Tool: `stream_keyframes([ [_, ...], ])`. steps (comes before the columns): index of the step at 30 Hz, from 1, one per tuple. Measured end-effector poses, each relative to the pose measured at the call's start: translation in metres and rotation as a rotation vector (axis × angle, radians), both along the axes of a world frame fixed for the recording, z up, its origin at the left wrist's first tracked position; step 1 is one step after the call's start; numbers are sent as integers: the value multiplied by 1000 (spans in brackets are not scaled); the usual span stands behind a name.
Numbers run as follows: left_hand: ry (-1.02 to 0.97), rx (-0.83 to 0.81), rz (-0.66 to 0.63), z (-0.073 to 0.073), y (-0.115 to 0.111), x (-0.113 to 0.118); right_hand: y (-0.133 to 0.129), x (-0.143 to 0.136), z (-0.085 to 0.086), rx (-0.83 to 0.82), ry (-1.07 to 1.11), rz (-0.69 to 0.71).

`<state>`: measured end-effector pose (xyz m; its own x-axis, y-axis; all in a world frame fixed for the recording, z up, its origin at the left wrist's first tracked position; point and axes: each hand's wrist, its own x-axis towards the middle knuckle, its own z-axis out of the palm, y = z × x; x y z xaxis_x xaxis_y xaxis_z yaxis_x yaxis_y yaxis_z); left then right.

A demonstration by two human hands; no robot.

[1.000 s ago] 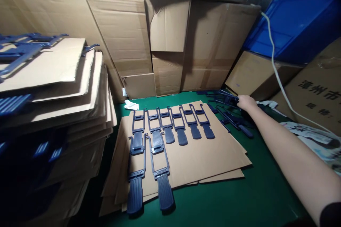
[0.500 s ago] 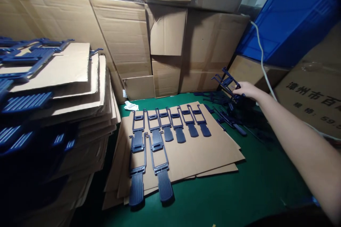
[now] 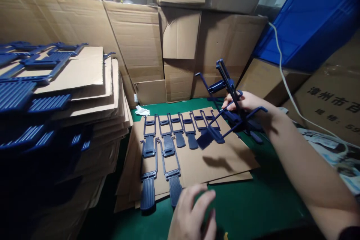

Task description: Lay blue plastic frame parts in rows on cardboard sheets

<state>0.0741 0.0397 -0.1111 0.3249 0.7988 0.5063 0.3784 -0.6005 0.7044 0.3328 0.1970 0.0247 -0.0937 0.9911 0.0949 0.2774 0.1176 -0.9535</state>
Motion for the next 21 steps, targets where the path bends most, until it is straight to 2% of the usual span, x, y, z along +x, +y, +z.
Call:
stream_keyframes([
  [2,129,140,133,13,13,9,-14,-20,-12,-56,143,147],
  [3,186,146,165,17,19,13,-20,-29,-21,-95,231,211],
  [5,251,27,145,20,27,16,-29,-41,-41,-179,406,293],
  [8,177,-297,12,12,28,15,-35,-46,-75,-298,533,296],
  [12,-232,-672,-148,-7,13,14,-30,-34,-112,-394,572,223],
  [15,-625,-1093,-256,-20,2,18,-25,-18,-130,-455,573,23],
  [17,-814,-1307,-246,-26,-2,21,-23,-7,-138,-512,619,-68],
  [21,-995,-1457,-134,-30,0,26,-18,12,-148,-515,848,-121],
])
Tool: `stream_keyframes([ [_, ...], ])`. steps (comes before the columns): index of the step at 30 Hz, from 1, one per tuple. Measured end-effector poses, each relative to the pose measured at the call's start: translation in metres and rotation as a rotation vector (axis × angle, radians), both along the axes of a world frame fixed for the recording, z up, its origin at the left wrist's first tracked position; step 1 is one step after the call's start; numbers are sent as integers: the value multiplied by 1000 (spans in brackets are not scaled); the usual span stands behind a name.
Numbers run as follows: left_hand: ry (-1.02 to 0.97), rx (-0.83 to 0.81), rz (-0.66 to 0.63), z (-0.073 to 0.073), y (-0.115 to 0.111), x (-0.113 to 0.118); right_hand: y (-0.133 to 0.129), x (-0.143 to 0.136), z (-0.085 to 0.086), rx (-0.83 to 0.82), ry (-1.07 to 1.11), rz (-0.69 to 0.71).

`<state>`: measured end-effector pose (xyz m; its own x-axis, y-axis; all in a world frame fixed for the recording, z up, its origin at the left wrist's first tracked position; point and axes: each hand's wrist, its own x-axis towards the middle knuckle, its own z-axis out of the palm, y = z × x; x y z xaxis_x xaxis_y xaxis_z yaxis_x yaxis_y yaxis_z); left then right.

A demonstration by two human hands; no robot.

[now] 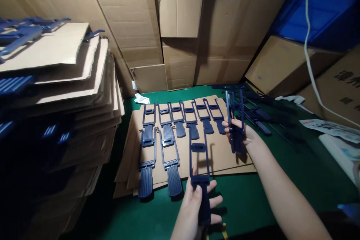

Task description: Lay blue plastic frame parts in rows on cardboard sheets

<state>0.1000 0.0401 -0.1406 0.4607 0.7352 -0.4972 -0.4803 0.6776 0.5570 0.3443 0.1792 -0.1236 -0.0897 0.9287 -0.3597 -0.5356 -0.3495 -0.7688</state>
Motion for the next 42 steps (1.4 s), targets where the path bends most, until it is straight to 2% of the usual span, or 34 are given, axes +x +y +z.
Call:
stream_keyframes([
  [6,-11,-177,92,14,11,7,6,6,-7,-34,96,-28],
  [11,39,-123,237,22,16,14,6,0,-9,-48,106,17],
  [16,49,-123,259,26,21,15,7,0,-14,-62,91,-26],
  [20,49,-139,262,28,23,15,9,2,-18,-54,125,8],
  [22,62,-107,266,25,22,17,10,2,-19,-59,124,18],
  [26,177,98,304,14,18,21,10,4,-22,-96,108,42],
  [29,282,173,277,8,15,22,10,4,-22,-116,105,60],
  [32,337,152,196,6,14,21,9,2,-19,-124,103,41],
  [36,345,116,114,6,15,20,8,-1,-13,-159,80,36],
  [42,293,111,87,4,17,22,7,-5,-9,-150,51,30],
])
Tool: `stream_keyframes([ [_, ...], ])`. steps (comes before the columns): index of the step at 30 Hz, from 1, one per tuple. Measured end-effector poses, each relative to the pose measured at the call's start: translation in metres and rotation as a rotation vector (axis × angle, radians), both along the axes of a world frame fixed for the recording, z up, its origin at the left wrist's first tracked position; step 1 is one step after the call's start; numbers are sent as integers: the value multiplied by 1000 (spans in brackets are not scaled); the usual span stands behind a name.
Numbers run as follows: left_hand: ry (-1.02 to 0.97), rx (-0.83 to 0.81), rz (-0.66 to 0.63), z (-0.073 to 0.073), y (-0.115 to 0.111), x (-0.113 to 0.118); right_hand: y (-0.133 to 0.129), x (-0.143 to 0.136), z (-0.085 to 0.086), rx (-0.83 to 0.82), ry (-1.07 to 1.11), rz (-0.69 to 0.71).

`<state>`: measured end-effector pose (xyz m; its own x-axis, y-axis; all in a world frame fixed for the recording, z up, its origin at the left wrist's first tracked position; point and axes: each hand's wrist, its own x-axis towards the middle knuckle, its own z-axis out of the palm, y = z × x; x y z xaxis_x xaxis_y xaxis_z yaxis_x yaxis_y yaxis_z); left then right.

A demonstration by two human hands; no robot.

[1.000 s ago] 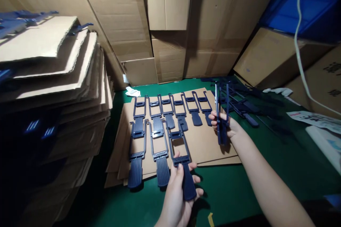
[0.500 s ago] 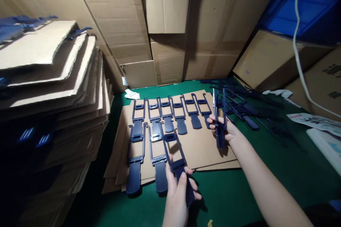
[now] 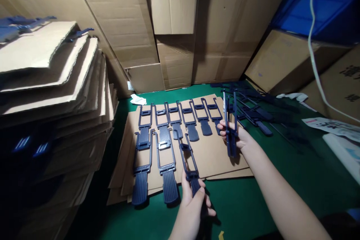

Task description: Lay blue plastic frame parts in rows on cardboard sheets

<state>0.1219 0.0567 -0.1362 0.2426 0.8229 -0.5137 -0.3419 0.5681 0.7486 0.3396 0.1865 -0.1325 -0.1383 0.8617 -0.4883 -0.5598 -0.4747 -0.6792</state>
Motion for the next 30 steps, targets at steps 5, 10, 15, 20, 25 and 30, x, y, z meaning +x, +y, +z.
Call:
stream_keyframes([
  [5,-131,-32,94,1,1,-1,-1,-3,3,27,5,-77],
  [10,-160,-142,165,15,4,-8,0,-2,1,54,-4,-65],
  [15,-159,-234,174,26,8,-11,0,-1,-1,58,0,-51],
  [20,-228,-246,205,24,9,-10,-1,-2,2,14,8,-44],
  [25,-297,-254,230,15,11,-12,-1,-4,1,9,19,-100],
  [30,-336,-311,252,10,12,-15,0,-3,-1,38,-4,-97],
])
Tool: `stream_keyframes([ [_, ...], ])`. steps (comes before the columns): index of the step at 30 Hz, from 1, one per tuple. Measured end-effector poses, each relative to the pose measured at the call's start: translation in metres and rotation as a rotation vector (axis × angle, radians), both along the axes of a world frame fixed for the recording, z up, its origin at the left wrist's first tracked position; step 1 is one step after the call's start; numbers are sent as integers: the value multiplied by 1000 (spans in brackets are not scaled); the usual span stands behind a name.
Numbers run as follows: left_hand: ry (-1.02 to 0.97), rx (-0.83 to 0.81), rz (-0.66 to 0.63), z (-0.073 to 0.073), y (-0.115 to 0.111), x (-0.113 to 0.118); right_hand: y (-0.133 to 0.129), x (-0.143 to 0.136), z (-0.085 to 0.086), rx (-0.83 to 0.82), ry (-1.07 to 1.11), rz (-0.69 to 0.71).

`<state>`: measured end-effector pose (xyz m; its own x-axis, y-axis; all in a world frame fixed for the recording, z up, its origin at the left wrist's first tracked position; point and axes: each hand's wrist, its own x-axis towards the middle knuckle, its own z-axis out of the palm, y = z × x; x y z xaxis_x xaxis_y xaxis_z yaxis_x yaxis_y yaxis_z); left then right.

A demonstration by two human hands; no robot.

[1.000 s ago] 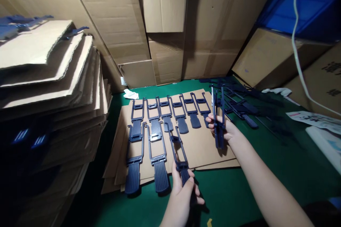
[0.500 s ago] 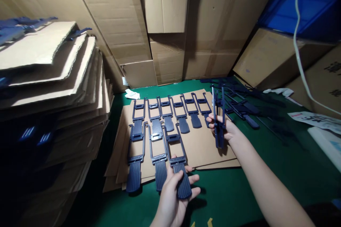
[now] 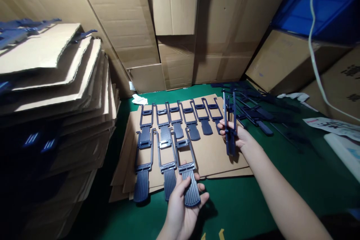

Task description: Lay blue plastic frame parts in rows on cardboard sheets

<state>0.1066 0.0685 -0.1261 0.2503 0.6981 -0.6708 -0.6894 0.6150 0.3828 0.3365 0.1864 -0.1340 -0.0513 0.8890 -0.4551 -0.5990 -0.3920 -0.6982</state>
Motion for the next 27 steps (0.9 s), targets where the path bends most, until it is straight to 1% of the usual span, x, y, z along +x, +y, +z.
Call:
stream_keyframes([
  [4,-11,45,-14,1,-2,1,0,-1,2,9,-10,-4],
  [7,-12,81,-12,2,-4,2,-1,-3,6,-14,-17,-11],
  [11,0,59,17,0,-3,3,-2,-6,11,-42,-31,-19],
  [16,-19,-4,68,3,1,1,-2,-4,7,-26,-27,-23],
  [22,-208,-198,101,11,6,-4,-1,-3,4,-39,-48,-22],
  [24,-269,-218,110,10,5,-6,-1,-4,5,-41,-52,-24],
  [27,-392,-199,96,6,0,-10,-1,-4,5,-46,-52,-18],
])
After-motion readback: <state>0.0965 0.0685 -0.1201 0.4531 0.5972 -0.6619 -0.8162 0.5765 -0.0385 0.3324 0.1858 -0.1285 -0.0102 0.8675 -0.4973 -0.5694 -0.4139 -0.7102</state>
